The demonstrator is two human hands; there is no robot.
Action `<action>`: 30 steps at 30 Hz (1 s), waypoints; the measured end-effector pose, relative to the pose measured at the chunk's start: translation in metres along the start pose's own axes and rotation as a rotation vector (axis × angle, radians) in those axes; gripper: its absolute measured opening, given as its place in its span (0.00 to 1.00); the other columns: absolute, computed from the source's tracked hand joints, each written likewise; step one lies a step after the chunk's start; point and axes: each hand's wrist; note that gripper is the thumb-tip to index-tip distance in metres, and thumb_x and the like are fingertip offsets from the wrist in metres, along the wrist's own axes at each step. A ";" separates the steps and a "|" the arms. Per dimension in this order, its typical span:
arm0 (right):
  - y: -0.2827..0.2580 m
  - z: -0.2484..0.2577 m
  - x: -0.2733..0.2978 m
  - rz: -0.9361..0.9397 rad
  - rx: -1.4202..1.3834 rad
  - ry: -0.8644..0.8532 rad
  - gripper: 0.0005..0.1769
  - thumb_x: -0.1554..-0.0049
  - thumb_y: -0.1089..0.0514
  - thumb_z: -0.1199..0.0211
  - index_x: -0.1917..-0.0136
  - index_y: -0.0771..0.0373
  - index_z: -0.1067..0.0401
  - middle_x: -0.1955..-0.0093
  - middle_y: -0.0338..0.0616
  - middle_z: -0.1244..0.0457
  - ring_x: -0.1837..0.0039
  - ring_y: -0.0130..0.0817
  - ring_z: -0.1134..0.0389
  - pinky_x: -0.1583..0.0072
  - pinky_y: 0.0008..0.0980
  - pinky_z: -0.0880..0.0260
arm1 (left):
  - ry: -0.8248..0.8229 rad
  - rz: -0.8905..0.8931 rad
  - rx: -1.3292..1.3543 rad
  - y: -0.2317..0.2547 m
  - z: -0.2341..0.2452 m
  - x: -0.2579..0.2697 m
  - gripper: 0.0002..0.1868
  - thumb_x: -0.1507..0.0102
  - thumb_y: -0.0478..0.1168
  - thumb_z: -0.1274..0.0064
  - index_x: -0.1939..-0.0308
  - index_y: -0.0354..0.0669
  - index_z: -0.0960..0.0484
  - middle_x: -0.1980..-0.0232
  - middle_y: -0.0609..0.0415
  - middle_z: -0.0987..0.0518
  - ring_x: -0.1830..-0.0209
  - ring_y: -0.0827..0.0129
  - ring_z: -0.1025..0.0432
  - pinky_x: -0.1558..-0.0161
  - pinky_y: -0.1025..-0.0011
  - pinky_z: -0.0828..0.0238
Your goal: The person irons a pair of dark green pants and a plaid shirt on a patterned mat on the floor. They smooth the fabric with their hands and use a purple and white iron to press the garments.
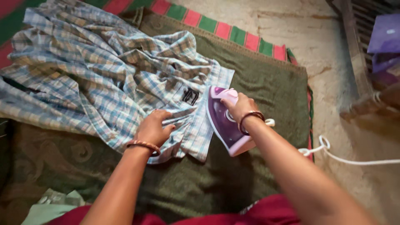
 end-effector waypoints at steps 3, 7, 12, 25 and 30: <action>-0.008 0.000 -0.037 -0.128 -0.090 0.014 0.38 0.48 0.31 0.34 0.38 0.63 0.26 0.38 0.62 0.33 0.36 0.58 0.31 0.37 0.49 0.31 | 0.209 -0.133 0.072 0.002 0.000 -0.005 0.19 0.43 0.41 0.37 0.49 0.43 0.15 0.40 0.44 0.19 0.33 0.49 0.31 0.35 0.56 0.35; -0.016 0.004 -0.079 -0.189 -0.078 0.014 0.39 0.48 0.30 0.34 0.39 0.63 0.23 0.37 0.62 0.33 0.35 0.57 0.31 0.35 0.48 0.32 | 0.177 -0.021 0.134 -0.006 0.003 -0.007 0.18 0.42 0.41 0.39 0.49 0.43 0.16 0.38 0.44 0.21 0.34 0.49 0.31 0.36 0.58 0.33; -0.019 0.003 -0.128 -0.204 -0.127 0.050 0.39 0.50 0.30 0.32 0.40 0.63 0.22 0.36 0.60 0.33 0.35 0.56 0.31 0.35 0.47 0.31 | 0.170 -0.017 0.073 -0.015 -0.005 -0.009 0.18 0.44 0.39 0.38 0.50 0.42 0.15 0.37 0.42 0.22 0.30 0.48 0.34 0.33 0.57 0.37; -0.005 -0.010 -0.134 -0.069 -0.110 0.000 0.41 0.49 0.30 0.31 0.43 0.69 0.23 0.40 0.64 0.32 0.37 0.56 0.30 0.37 0.46 0.30 | 0.133 -0.004 -0.011 -0.037 -0.023 -0.027 0.24 0.43 0.44 0.38 0.43 0.48 0.17 0.29 0.45 0.28 0.24 0.51 0.40 0.29 0.55 0.44; 0.000 -0.013 -0.110 -0.110 -0.111 -0.058 0.38 0.48 0.29 0.35 0.44 0.66 0.22 0.44 0.64 0.29 0.40 0.57 0.26 0.39 0.47 0.28 | 0.176 -0.033 -0.347 -0.045 -0.035 -0.024 0.40 0.46 0.62 0.40 0.32 0.53 0.24 0.23 0.41 0.39 0.22 0.43 0.51 0.29 0.42 0.63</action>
Point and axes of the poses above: each hand's wrist, its own x-axis away from the middle knuckle, its own z-axis out of the back of the hand, y = z × x
